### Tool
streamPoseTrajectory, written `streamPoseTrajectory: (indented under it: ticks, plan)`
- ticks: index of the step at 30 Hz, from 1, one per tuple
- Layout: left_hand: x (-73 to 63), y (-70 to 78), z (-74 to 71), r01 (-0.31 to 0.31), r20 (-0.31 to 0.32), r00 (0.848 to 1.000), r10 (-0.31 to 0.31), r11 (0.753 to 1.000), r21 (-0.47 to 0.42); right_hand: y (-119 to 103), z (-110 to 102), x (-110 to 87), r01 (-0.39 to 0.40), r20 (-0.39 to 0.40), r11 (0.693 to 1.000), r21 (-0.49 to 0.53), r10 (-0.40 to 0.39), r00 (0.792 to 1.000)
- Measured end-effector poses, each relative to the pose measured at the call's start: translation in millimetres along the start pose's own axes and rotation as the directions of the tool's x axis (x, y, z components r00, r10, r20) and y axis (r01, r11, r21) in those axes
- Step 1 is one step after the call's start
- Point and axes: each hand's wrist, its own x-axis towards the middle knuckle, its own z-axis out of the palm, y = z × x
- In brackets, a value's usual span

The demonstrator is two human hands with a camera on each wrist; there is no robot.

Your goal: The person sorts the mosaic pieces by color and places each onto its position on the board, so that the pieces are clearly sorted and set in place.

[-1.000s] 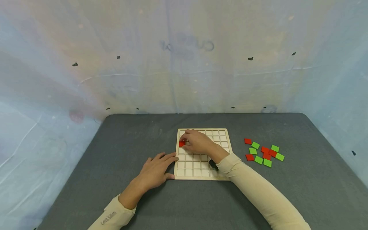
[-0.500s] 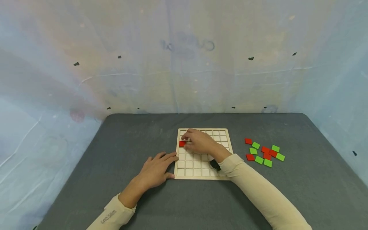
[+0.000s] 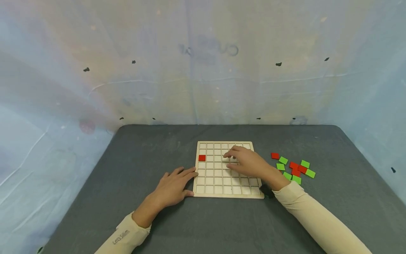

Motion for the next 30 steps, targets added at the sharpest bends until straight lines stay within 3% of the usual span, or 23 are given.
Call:
streamPoseTrajectory:
  ticks: [12, 22, 26, 30]
  plan:
    - [0.6, 0.0, -1.0, 0.008, 0.007, 1.0, -0.008, 1.0, 0.025, 55.9, -24.7, -78.4, -0.078, -0.105, 0.995, -0.058, 0.072, 0.992]
    - [2.0, 1.4, 0.7, -0.008, 0.005, 1.0, 0.008, 1.0, 0.024, 99.8, -46.4, -138.8, -0.199, -0.1, 0.972, -0.122, 0.188, 0.977]
    - [3.4, 2.1, 0.1, -0.023, -0.005, 1.0, 0.023, 0.999, 0.037, 116.6, -53.5, -155.8, -0.256, -0.09, 0.958, -0.128, 0.246, 0.965]
    - [2.2, 0.5, -0.1, -0.002, 0.003, 1.0, 0.002, 0.999, 0.035, 127.2, -53.5, -159.3, -0.274, -0.069, 0.952, -0.139, 0.267, 0.961]
